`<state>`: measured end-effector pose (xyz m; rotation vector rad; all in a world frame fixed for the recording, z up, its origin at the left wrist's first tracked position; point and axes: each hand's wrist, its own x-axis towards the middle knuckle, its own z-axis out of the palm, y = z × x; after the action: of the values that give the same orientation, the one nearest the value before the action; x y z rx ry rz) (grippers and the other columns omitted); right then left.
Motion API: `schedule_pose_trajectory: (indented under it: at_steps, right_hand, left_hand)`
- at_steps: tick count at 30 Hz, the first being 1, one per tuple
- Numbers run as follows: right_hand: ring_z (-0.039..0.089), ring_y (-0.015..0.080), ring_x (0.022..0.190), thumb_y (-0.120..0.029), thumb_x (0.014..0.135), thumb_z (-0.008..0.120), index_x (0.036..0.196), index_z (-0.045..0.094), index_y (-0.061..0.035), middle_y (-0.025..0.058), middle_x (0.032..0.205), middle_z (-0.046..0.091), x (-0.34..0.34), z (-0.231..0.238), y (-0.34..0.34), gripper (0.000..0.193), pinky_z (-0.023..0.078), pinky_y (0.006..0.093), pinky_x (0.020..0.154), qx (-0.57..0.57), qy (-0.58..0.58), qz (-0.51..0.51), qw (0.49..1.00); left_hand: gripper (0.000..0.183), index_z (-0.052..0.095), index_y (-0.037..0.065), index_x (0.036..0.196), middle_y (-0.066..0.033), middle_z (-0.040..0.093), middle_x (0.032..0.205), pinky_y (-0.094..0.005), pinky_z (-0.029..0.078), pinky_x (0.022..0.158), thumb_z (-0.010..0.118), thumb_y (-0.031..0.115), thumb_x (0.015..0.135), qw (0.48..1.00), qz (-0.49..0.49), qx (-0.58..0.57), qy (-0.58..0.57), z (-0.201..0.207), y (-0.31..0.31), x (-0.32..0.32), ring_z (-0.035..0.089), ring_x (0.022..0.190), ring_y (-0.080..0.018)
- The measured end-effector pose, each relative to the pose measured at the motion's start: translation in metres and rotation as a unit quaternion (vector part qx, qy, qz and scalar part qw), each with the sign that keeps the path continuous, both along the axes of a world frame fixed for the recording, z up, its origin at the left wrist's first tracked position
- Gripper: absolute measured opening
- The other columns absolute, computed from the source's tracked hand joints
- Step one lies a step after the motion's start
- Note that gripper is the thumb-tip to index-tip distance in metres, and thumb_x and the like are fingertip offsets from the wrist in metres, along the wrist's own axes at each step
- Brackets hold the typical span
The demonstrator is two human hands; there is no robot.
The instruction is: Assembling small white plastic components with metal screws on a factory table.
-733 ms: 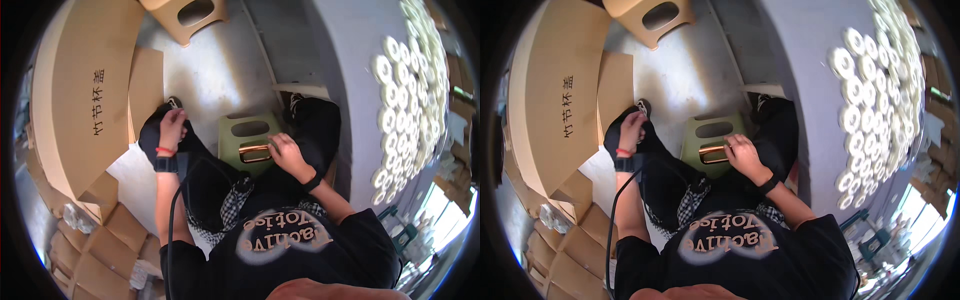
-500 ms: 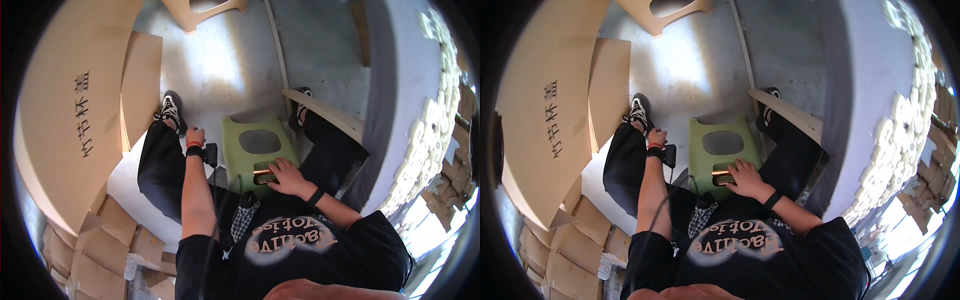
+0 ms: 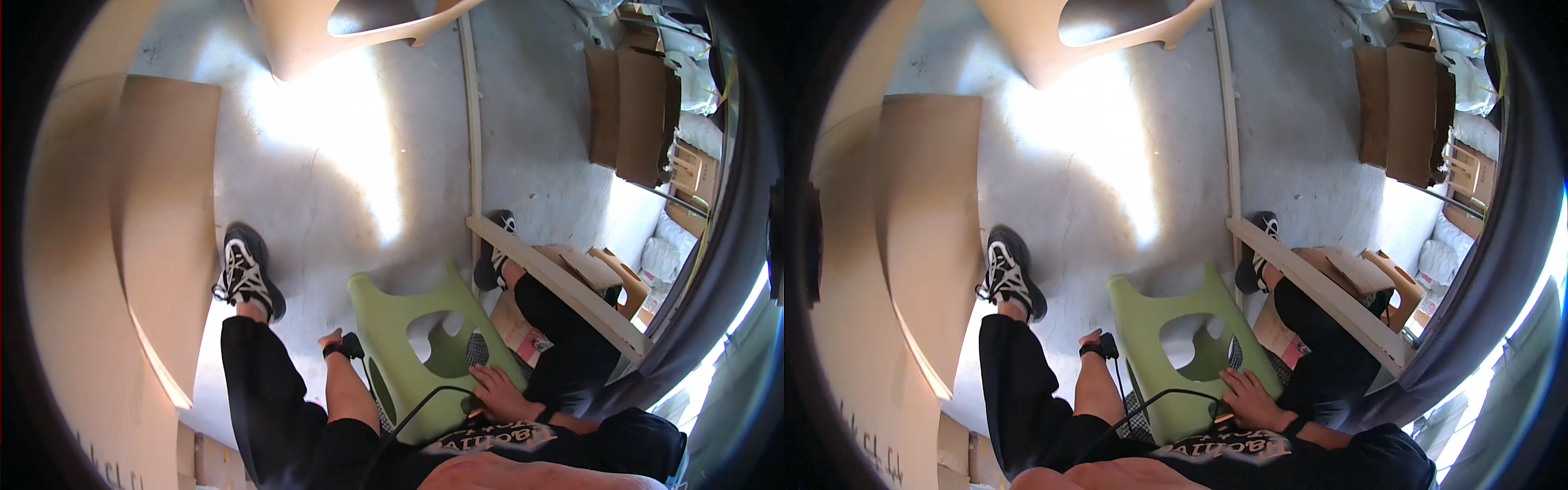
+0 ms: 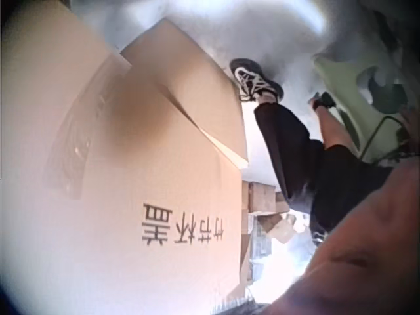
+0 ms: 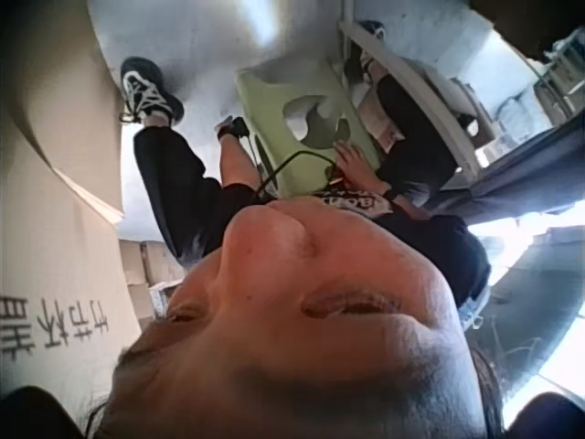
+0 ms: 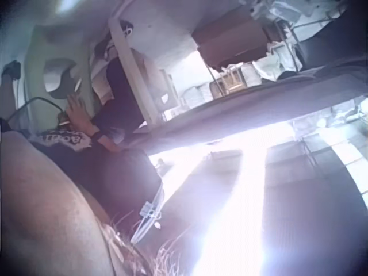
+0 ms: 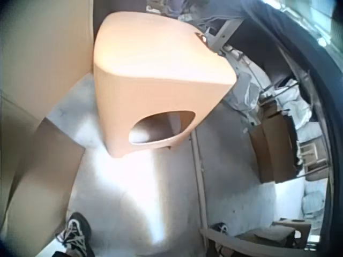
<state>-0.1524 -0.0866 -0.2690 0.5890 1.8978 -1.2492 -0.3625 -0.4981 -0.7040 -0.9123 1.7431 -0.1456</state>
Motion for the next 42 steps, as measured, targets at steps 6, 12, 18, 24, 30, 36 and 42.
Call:
schedule_pose_trajectory:
  at_steps: [6, 12, 18, 24, 30, 36, 42]
  right_hand:
    - [0.032, 0.0358, 0.131, -0.017, 0.068, 0.065, 0.091, 0.049, -0.0068, 0.0215, 0.139, 0.035, 0.022, -0.011, -0.017, 0.03, 0.027, 0.0549, 0.105, 0.001, -0.039, -0.004, 0.999]
    - [0.034, 0.0344, 0.131, -0.018, 0.077, 0.056, 0.09, 0.049, -0.0065, 0.0208, 0.14, 0.035, 0.024, -0.014, -0.019, 0.019, 0.029, 0.0545, 0.104, -0.015, -0.04, 0.001, 0.999]
    - [0.031, 0.0364, 0.132, -0.02, 0.074, 0.063, 0.086, 0.048, -0.0064, 0.0235, 0.14, 0.033, 0.03, -0.016, -0.023, 0.023, 0.027, 0.0579, 0.104, -0.029, -0.026, 0.01, 0.999]
    - [0.03, 0.0359, 0.132, -0.022, 0.076, 0.06, 0.088, 0.046, -0.0052, 0.0235, 0.14, 0.032, 0.035, -0.017, -0.027, 0.025, 0.026, 0.0565, 0.105, -0.007, 0.009, 0.001, 1.0]
    - [0.027, 0.0359, 0.134, -0.017, 0.075, 0.059, 0.093, 0.046, -0.0039, 0.023, 0.141, 0.03, 0.019, -0.015, -0.021, 0.027, 0.022, 0.056, 0.106, -0.002, 0.041, 0.007, 0.999]
    - [0.034, 0.0366, 0.129, -0.014, 0.072, 0.058, 0.105, 0.051, -0.0057, 0.0217, 0.136, 0.036, 0.036, -0.031, -0.044, 0.035, 0.026, 0.0548, 0.103, 0.069, 0.104, -0.06, 0.99]
    - [0.045, 0.0334, 0.116, -0.021, 0.07, 0.064, 0.093, 0.057, -0.0093, 0.0153, 0.125, 0.048, 0.033, -0.041, -0.056, 0.027, 0.038, 0.047, 0.09, 0.06, 0.019, -0.037, 0.997]
  left_hand:
    - [0.045, 0.062, -0.004, 0.096, -0.0209, 0.064, 0.1, -0.0381, 0.048, 0.081, 0.068, 0.033, 0.072, 0.961, -0.116, 0.191, -0.163, -0.048, 0.007, 0.064, 0.062, 0.094, -0.0306]
    - [0.031, 0.067, 0.002, 0.089, -0.0159, 0.067, 0.094, -0.0387, 0.052, 0.072, 0.066, 0.029, 0.074, 0.882, -0.288, 0.283, -0.243, -0.055, 0.043, 0.071, 0.065, 0.086, -0.0288]
    - [0.031, 0.066, 0.005, 0.097, -0.0146, 0.064, 0.104, -0.0378, 0.052, 0.076, 0.062, 0.029, 0.078, 0.834, -0.397, 0.235, -0.304, -0.043, 0.045, 0.056, 0.063, 0.094, -0.0276]
    - [0.033, 0.065, 0.008, 0.106, -0.0134, 0.062, 0.113, -0.0368, 0.052, 0.08, 0.059, 0.029, 0.081, 0.771, -0.5, 0.175, -0.354, -0.041, 0.039, 0.021, 0.061, 0.103, -0.0263]
    - [0.047, 0.063, -0.003, 0.106, -0.0244, 0.059, 0.116, -0.0358, 0.04, 0.1, 0.057, 0.032, 0.076, 0.972, -0.226, 0.059, -0.033, -0.034, 0.082, -0.012, 0.051, 0.117, -0.0358]
    - [0.042, 0.061, -0.008, 0.105, -0.0173, 0.066, 0.102, -0.0394, 0.054, 0.075, 0.065, 0.022, 0.076, 0.924, -0.061, 0.373, 0.059, 0.033, 0.248, -0.055, 0.065, 0.085, -0.0285]
    - [0.032, 0.056, 0.007, 0.115, -0.0105, 0.063, 0.092, -0.0271, 0.047, 0.048, 0.063, 0.018, 0.085, 0.801, -0.006, 0.599, -0.004, 0.241, 0.402, -0.049, 0.059, 0.063, -0.016]
